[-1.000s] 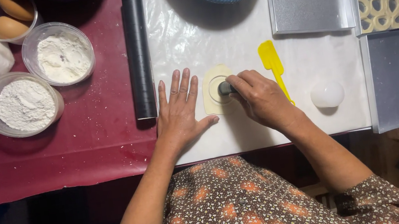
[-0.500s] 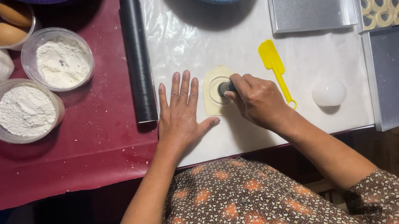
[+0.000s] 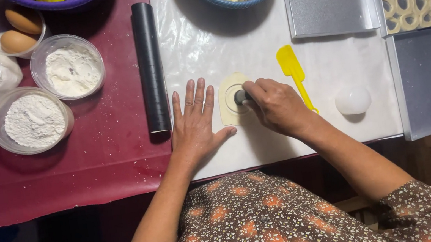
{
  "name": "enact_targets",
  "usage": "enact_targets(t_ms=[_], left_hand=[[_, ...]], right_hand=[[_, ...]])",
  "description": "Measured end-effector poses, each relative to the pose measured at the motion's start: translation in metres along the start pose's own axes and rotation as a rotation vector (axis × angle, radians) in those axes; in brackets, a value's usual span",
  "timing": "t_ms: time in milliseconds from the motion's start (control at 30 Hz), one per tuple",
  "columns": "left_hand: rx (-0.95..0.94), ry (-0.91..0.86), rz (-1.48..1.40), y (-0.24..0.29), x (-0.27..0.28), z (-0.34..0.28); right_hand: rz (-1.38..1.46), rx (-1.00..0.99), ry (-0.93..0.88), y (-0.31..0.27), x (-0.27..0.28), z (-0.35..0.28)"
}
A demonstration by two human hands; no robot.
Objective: The recorder prepares donut dough by rolling it out and using a cutter to shape individual donuts.
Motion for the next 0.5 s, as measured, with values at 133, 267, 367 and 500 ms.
enact_targets(t_ms=[133, 267, 367, 500], left_hand=[[0.012, 0.003, -0.009, -0.004, -0.007, 0.001], [0.008, -0.003, -0.017, -0.002, -0.003, 0.001], [0.003, -0.007, -0.004, -0.001, -0.001, 0.001], [0.004, -0.013, -0.004, -0.002, -0.001, -0.001]], right_hand=[[-0.061, -0.185, -0.054, 0.019, -0.019, -0.011], [0.013, -0.014, -0.034, 0.003, 0.000, -0.001], [0.087, 0.120, -0.014, -0.005, 0.010, 0.003], [0.094, 0.174, -0.031, -0.008, 0.012, 0.003]])
Point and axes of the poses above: each hand's wrist, its own z-axis towards the middle knuckle, its own x-axis out of the back of the hand, y = z × x, the point moved 7 cm from there along z, towards the middle knuckle, and after that the axes turned 13 degrees about y, right-handed, at the moved point
